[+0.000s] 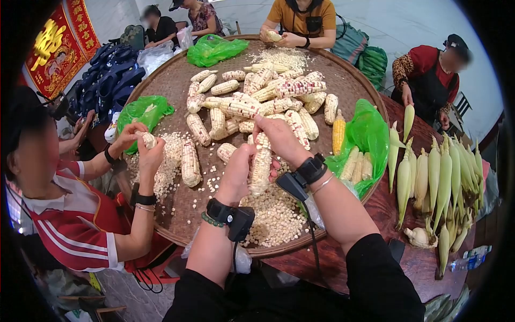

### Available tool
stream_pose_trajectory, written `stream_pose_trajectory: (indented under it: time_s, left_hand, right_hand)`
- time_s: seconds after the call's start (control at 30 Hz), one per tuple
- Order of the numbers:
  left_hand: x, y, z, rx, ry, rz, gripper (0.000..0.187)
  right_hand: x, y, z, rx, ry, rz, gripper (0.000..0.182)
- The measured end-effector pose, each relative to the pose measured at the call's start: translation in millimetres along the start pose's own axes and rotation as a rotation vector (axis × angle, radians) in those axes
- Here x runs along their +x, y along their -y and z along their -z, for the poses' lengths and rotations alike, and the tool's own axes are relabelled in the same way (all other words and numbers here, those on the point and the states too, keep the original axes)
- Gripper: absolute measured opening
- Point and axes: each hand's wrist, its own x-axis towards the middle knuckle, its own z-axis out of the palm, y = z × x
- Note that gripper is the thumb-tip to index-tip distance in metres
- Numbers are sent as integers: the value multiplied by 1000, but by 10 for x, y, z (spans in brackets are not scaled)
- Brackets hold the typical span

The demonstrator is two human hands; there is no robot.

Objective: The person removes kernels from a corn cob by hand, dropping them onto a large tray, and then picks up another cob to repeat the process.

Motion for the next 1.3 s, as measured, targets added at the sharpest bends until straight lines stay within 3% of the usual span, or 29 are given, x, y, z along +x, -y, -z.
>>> stream_pose_trajectory:
  time_s: [0.2, 0.33, 0.37, 0.43, 0.67, 1.07, 1.3]
  left_hand:
    - [37, 1, -9, -51, 15, -10, 56]
    - [34, 17, -47, -32, -131, -17, 53]
    - [113, 102, 51, 121, -154, -95, 47]
    - [100, 91, -2, 276, -183, -167, 30]
    - [-10, -17, -95, 191, -195, -140, 31]
    - [-26, -19, -54, 179, -141, -151, 33]
    - [-14, -45, -105, 68, -216, -44, 43]
  right_hand:
    - [84, -106, 48, -31, -73, 23, 45]
    - [142, -164, 119, -277, -179, 87, 46]
    - [145, -154, 137, -348, -213, 83, 47]
    - [168, -175, 185, -295, -196, 45, 46]
    - [171, -217, 128, 23, -51, -24, 37]
    - [105, -126, 47, -43, -102, 76, 38]
    - [105, -120, 57, -54, -101, 92, 39]
